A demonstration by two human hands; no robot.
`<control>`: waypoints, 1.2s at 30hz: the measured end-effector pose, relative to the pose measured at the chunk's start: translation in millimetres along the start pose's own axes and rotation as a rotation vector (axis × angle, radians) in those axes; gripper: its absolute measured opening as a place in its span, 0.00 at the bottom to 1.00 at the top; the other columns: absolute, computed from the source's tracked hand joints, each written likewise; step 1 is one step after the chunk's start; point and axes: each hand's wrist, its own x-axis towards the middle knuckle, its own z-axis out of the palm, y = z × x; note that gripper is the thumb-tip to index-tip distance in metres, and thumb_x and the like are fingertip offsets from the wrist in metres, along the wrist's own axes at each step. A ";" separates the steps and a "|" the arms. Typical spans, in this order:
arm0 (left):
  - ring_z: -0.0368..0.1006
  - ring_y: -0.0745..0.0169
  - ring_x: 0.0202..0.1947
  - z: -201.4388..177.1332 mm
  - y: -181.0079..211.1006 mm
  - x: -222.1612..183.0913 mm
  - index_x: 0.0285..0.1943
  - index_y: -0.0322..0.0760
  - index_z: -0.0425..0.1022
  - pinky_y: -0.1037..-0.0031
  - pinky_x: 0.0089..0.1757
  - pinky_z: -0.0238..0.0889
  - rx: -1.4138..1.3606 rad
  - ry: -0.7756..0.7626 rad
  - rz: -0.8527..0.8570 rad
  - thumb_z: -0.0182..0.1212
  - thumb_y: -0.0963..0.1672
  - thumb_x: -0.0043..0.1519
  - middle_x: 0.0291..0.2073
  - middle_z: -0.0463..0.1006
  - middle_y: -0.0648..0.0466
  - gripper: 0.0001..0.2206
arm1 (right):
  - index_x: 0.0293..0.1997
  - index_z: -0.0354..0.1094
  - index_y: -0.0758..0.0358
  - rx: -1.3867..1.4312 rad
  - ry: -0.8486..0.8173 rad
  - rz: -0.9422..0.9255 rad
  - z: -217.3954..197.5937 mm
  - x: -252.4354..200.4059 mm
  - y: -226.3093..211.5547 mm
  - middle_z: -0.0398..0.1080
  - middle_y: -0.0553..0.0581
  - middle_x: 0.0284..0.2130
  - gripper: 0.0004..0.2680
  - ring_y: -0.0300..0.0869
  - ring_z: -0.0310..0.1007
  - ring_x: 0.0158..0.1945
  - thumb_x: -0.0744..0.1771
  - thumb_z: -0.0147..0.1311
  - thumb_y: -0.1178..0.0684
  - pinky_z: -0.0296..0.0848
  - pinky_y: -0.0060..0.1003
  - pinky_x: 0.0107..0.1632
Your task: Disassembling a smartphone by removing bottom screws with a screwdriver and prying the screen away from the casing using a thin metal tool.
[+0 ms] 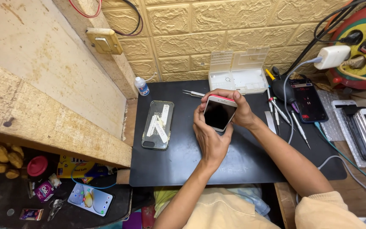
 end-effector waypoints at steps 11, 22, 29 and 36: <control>0.65 0.32 0.63 0.4 -10.0 -5.5 0.66 0.25 0.53 0.53 0.61 0.57 -0.101 0.009 -0.019 0.77 0.42 0.48 0.63 0.67 0.29 0.40 | 0.52 0.72 0.71 0.012 -0.033 -0.004 -0.2 -2.5 7.7 0.77 0.66 0.39 0.37 0.47 0.81 0.44 0.64 0.33 0.18 0.78 0.42 0.52; 0.66 0.32 0.64 -4.4 -4.2 -3.8 0.63 0.24 0.56 0.53 0.60 0.60 -0.097 0.029 -0.015 0.77 0.42 0.48 0.64 0.68 0.29 0.38 | 0.54 0.71 0.72 -0.006 -0.022 -0.004 6.8 -5.8 -1.7 0.77 0.68 0.39 0.38 0.49 0.81 0.44 0.65 0.30 0.19 0.78 0.43 0.52; 0.68 0.28 0.61 -10.4 1.1 4.0 0.63 0.23 0.57 0.49 0.57 0.62 -0.067 0.002 -0.031 0.76 0.43 0.48 0.61 0.70 0.28 0.38 | 0.59 0.68 0.72 0.007 0.037 0.000 9.9 -5.0 -9.5 0.77 0.69 0.42 0.39 0.50 0.80 0.47 0.65 0.24 0.18 0.77 0.45 0.54; 0.69 0.28 0.60 -20.2 2.5 9.1 0.66 0.26 0.58 0.47 0.55 0.64 -0.060 -0.029 -0.119 0.77 0.46 0.47 0.60 0.71 0.30 0.40 | 0.73 0.55 0.66 -0.234 0.152 0.261 -8.4 -34.8 -2.1 0.69 0.70 0.58 0.32 0.60 0.71 0.60 0.70 0.23 0.27 0.67 0.59 0.62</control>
